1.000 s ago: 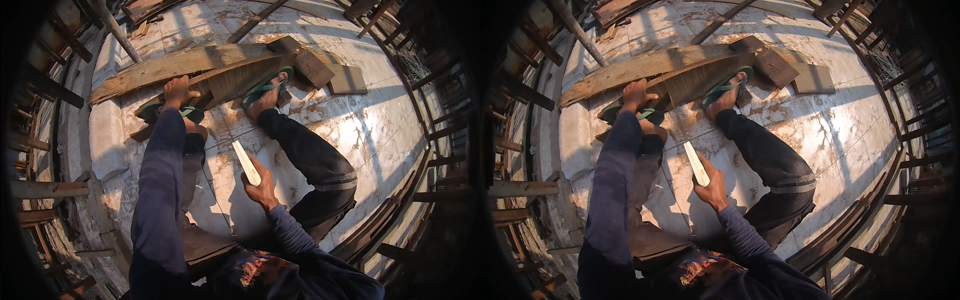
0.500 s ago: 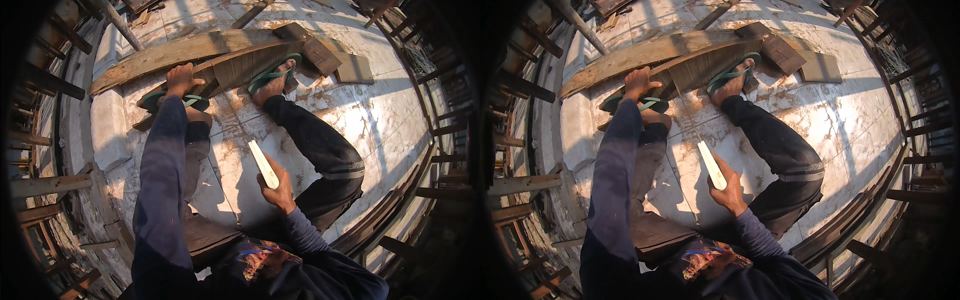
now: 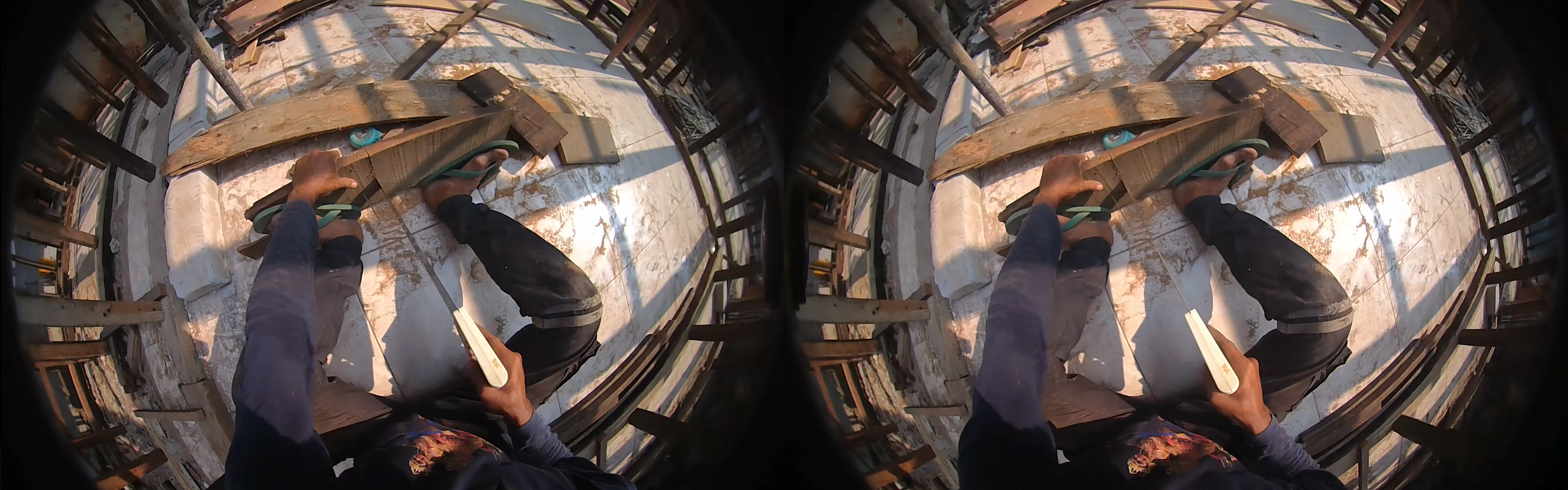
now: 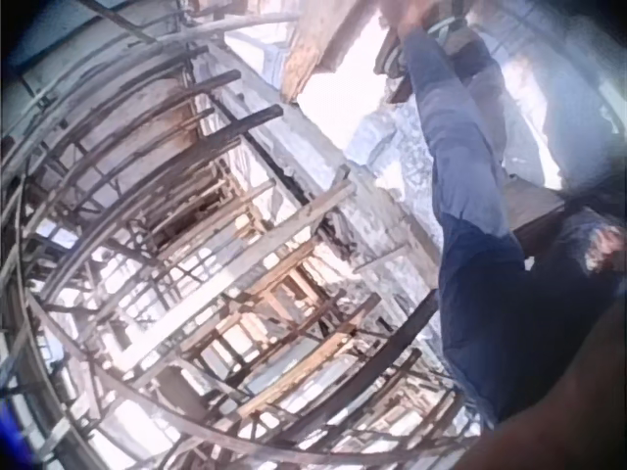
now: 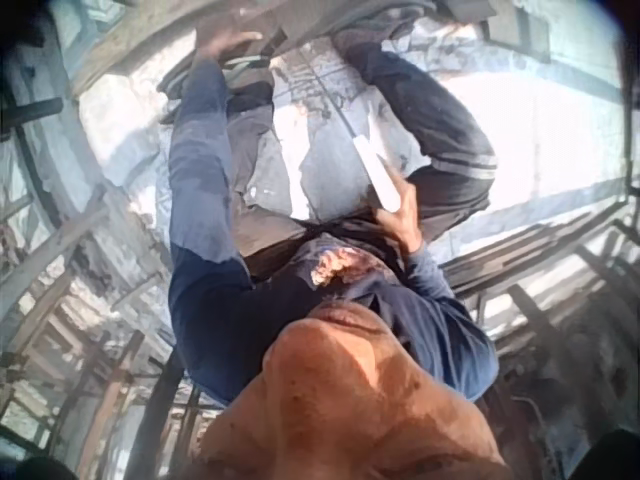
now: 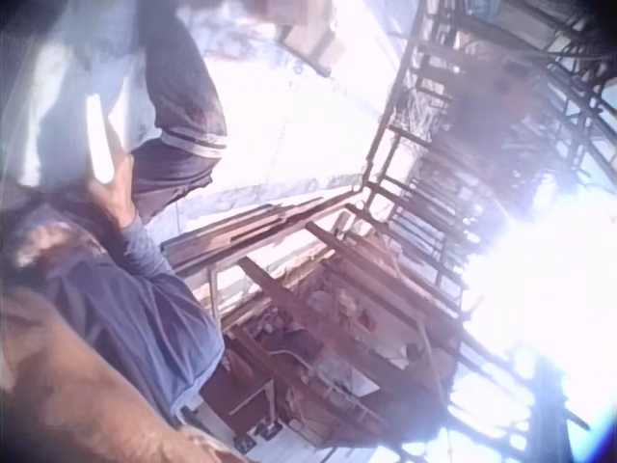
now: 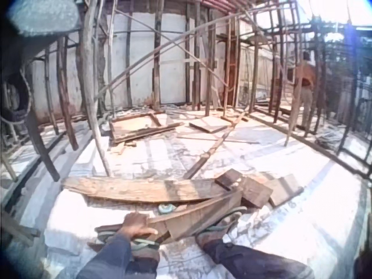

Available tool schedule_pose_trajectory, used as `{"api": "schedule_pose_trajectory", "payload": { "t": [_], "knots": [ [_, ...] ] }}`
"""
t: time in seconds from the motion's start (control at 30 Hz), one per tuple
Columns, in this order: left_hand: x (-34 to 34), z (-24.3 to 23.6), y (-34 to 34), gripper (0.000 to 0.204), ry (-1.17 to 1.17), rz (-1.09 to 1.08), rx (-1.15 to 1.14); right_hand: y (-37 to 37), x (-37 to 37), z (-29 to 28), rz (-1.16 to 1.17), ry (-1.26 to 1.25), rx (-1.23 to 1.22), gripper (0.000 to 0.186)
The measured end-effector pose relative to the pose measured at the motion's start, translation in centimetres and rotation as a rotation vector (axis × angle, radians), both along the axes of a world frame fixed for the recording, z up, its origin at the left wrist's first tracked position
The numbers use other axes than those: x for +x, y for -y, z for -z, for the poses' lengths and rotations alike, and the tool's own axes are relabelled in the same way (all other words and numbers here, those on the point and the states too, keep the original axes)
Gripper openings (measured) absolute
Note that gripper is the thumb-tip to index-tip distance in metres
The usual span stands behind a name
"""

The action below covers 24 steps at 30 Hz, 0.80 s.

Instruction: The person saws a small piece of wood with a hand saw and then positions and saws a larger wood board while sitting on a tiled floor.

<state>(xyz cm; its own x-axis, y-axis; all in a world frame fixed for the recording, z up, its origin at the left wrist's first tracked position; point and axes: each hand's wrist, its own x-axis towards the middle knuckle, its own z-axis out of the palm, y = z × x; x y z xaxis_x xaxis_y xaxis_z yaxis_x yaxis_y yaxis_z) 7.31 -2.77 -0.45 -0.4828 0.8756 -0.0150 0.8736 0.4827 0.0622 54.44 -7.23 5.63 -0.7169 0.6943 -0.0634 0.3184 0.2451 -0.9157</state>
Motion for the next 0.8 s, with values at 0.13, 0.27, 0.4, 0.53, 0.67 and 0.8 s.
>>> {"api": "schedule_pose_trajectory", "payload": {
  "t": [0.13, 0.27, 0.4, 0.53, 0.67, 0.8],
  "knots": [
    [0.0, 1.2, 1.7, 0.070, 0.043, -0.024, -0.007, -2.1, -6.4, 1.1, 0.003, 0.070, -0.017, 0.055],
    [1.5, 1.2, -1.1, 0.071, 0.085, -0.038, -0.013, -4.3, -10.5, 7.4, 0.062, -0.064, 0.209, 0.052],
    [2.2, 0.7, 0.1, 0.075, 0.081, -0.045, -0.011, -2.8, -9.8, 8.6, 0.111, -0.083, 0.176, 0.054],
    [3.5, 2.8, 3.7, 0.076, 0.069, -0.011, 0.031, -0.7, -4.2, 3.9, 0.024, 0.084, -0.038, 0.055],
    [5.2, 2.1, 6.0, 0.078, 0.168, -0.029, -0.099, 2.6, 1.9, 2.6, -0.025, 0.104, -0.110, 0.057],
    [4.6, 3.6, 3.7, 0.074, 0.155, -0.043, -0.088, 2.2, -0.3, 4.1, 0.061, 0.063, -0.057, 0.056]
  ]
}}
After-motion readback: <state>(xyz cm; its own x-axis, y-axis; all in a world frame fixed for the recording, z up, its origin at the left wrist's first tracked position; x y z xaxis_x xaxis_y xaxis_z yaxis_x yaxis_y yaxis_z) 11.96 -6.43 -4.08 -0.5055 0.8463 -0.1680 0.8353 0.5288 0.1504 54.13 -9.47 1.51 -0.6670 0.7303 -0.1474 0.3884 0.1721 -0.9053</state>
